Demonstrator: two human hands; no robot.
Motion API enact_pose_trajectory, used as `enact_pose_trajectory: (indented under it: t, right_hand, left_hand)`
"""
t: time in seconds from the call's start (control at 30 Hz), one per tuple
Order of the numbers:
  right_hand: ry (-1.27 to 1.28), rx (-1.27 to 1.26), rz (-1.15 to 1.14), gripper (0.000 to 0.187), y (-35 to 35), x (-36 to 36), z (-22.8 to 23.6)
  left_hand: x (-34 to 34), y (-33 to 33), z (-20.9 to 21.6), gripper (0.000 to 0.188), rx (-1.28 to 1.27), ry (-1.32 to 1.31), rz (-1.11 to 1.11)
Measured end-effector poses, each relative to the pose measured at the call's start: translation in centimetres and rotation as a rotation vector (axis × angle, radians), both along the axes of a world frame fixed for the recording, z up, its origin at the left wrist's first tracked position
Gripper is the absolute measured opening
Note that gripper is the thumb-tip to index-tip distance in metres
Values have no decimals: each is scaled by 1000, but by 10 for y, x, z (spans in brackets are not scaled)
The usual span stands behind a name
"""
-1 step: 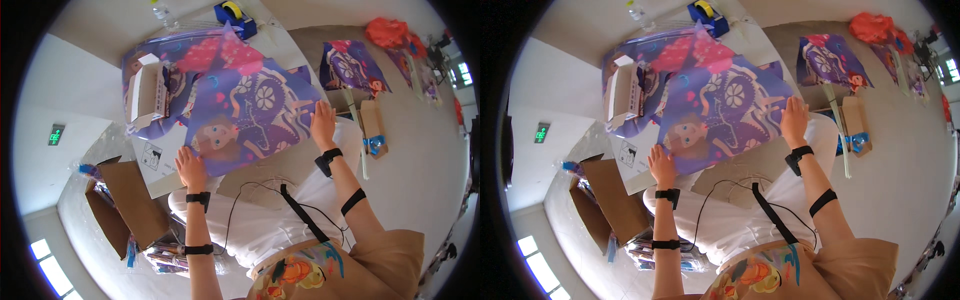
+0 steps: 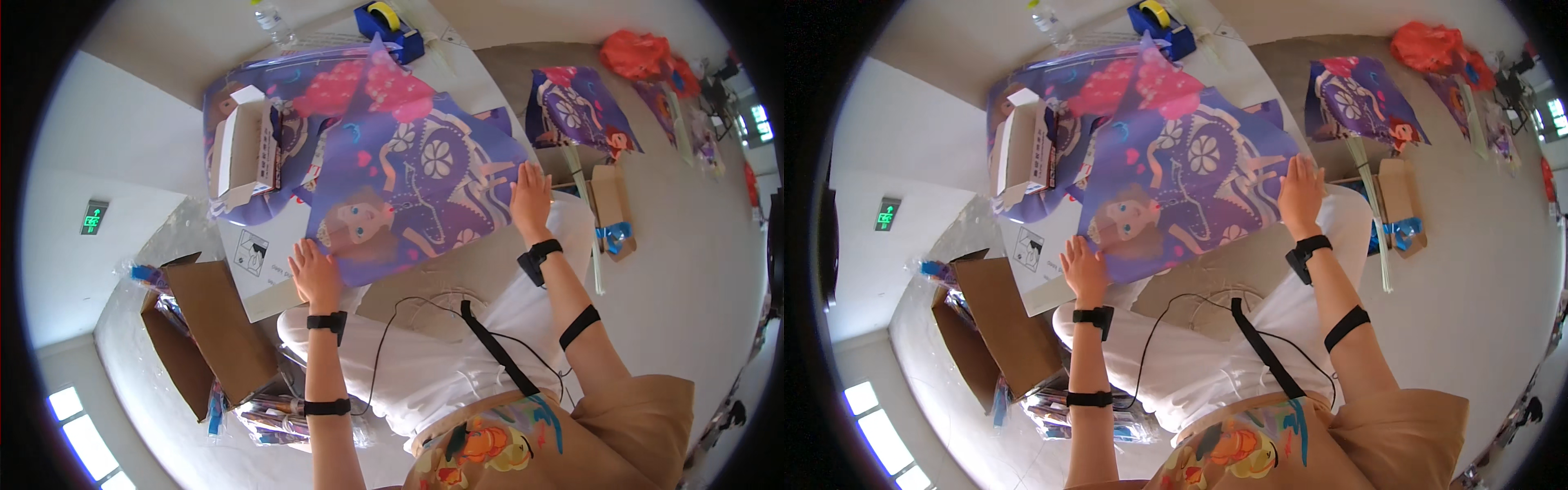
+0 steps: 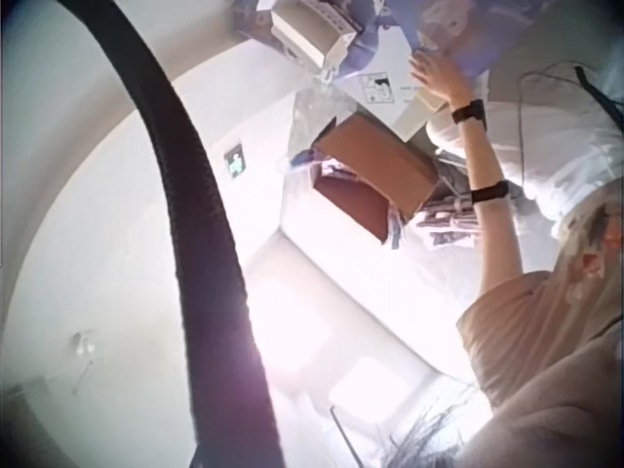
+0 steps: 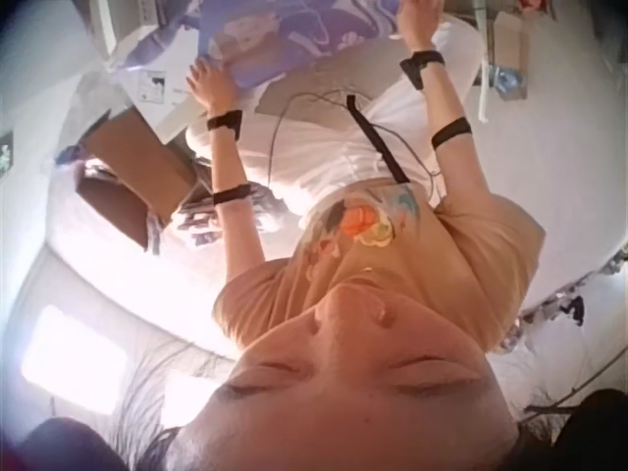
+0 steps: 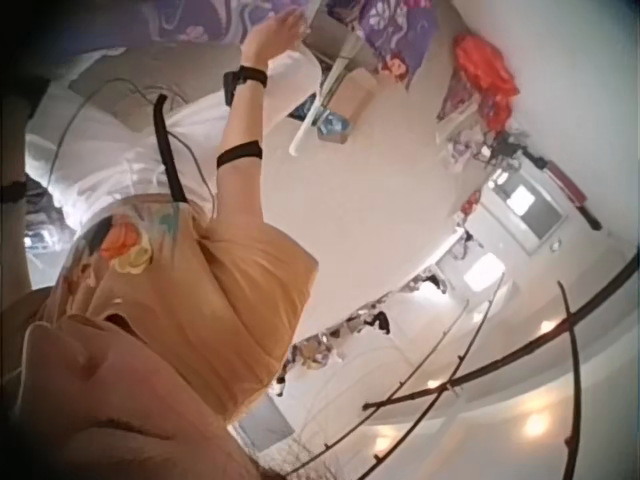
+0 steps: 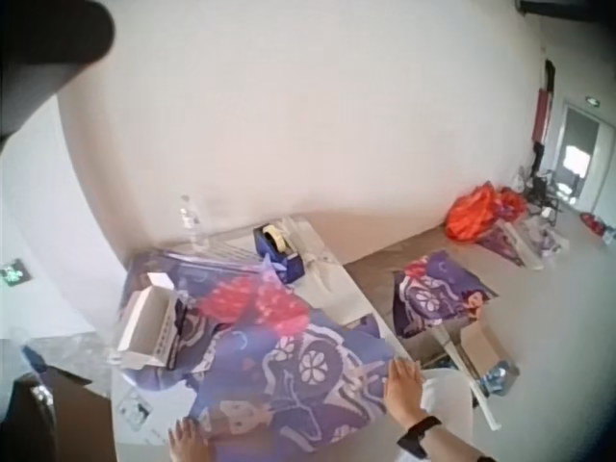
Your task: Assembling a children's kite by attaching plastic supports and securing them with tape.
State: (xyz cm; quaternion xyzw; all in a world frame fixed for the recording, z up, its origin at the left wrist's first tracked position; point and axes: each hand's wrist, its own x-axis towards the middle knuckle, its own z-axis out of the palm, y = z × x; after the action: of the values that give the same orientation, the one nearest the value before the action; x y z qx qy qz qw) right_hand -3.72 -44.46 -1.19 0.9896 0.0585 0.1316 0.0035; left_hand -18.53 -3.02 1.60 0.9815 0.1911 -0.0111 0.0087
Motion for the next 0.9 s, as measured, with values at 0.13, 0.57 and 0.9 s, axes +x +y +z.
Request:
enact_pose_trajectory:
  t: [0.13,0.57,0.9]
  right_hand:
    - [19,85,-14,47,23,4,10]
    - [143,368,476,50,149,-35,14]
    - [87,426,504,60,218,11,6]
  left_hand:
    - [4,-13,5,55,64,14,-15]
    - [52,-106,-22,59,-316,-242,-316]
    - [67,-97,-25,61,-142,-236,-168]
